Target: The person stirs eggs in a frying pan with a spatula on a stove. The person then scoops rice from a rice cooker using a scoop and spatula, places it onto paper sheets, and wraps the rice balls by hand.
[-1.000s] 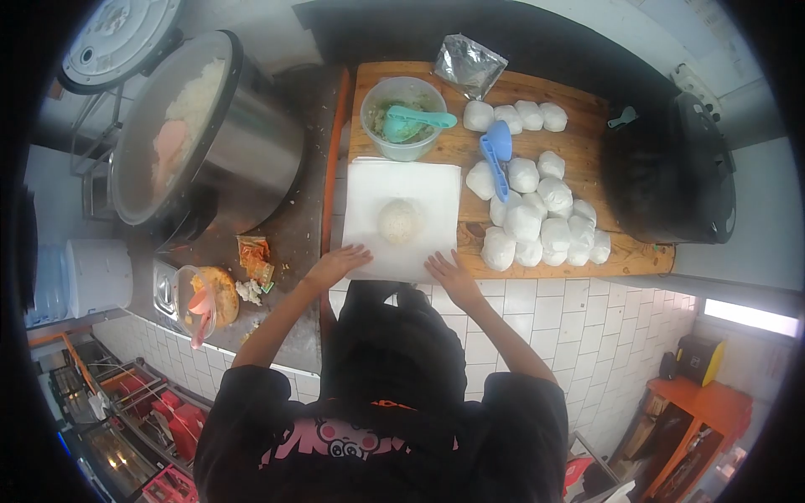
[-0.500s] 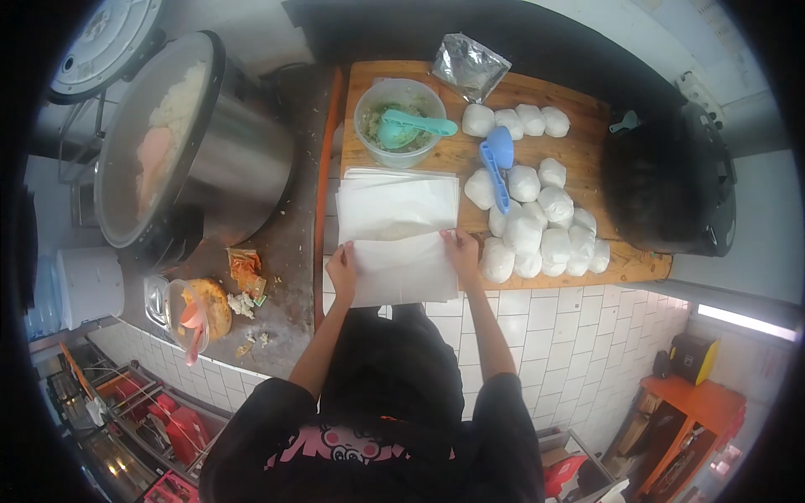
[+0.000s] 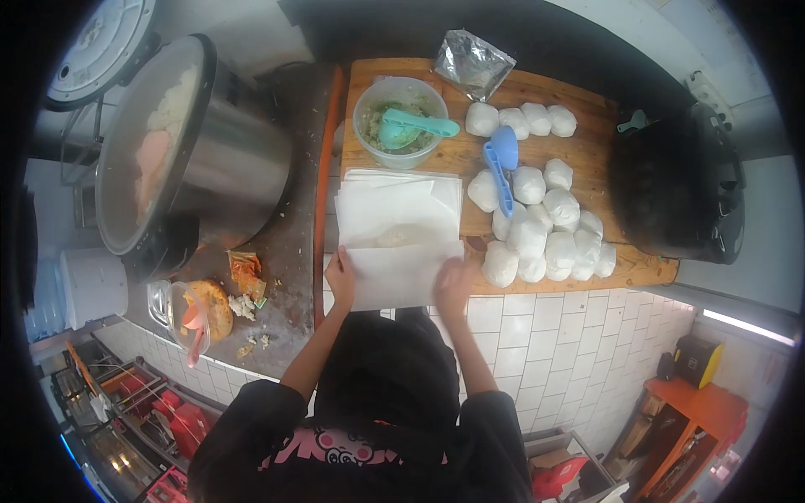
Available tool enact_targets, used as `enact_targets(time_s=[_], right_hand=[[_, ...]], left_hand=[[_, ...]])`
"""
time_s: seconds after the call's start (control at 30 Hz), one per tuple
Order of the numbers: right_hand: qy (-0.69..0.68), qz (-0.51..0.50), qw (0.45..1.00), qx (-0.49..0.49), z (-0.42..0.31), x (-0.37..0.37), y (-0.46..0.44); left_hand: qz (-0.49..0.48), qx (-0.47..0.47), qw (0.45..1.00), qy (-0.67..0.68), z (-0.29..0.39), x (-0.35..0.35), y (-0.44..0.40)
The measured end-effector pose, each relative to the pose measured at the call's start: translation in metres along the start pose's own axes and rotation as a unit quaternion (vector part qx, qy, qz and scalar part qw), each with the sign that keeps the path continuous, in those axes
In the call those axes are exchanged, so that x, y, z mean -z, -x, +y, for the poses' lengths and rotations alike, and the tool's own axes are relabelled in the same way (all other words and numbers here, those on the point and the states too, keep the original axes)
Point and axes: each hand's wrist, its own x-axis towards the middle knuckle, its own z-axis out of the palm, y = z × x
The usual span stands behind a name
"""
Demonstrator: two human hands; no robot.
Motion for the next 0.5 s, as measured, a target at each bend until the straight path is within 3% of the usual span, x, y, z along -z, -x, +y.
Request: enact_targets(time_s=[0.07, 0.1, 0.13, 0.2, 0.27, 0.3, 0.37, 0.5], right_hand=[[0.01, -0.171, 0.981, 0.086, -0.036, -0.001, 0.019], [0.013, -0.254, 0.964, 0.079, -0.044, -0.005, 0.026], [0.012, -0.253, 0.965, 0.076, -0.046, -0.009, 0.028], [0.042, -0.296, 0.951, 0.083, -0.047, -0.018, 0.03], [0.062, -0.283, 0.953, 0.09, -0.045, -0.021, 0.031], [0.082, -0.284, 0.95, 0.104, -0.044, -0.021, 0.03], [0.106, -0.283, 0.946, 0.116, -0.043, -0.018, 0.025], [0.119, -0.299, 0.936, 0.143, -0.04, -0.013, 0.013]], left_hand=[[0.001, -0.007, 1.0, 0.023, 0.001, 0.003, -0.007], [0.0, -0.009, 0.999, 0.049, 0.001, 0.004, -0.009], [-0.002, -0.012, 0.999, 0.048, 0.014, 0.008, -0.015], [-0.104, -0.076, 0.99, 0.063, 0.039, 0.008, -0.041], [-0.113, -0.349, 0.926, -0.09, 0.041, -0.01, -0.08], [-0.113, -0.351, 0.925, -0.089, 0.051, -0.019, -0.093], [-0.234, -0.393, 0.871, -0.178, 0.071, -0.036, -0.11], [-0.29, -0.366, 0.833, -0.297, 0.073, -0.066, -0.126]])
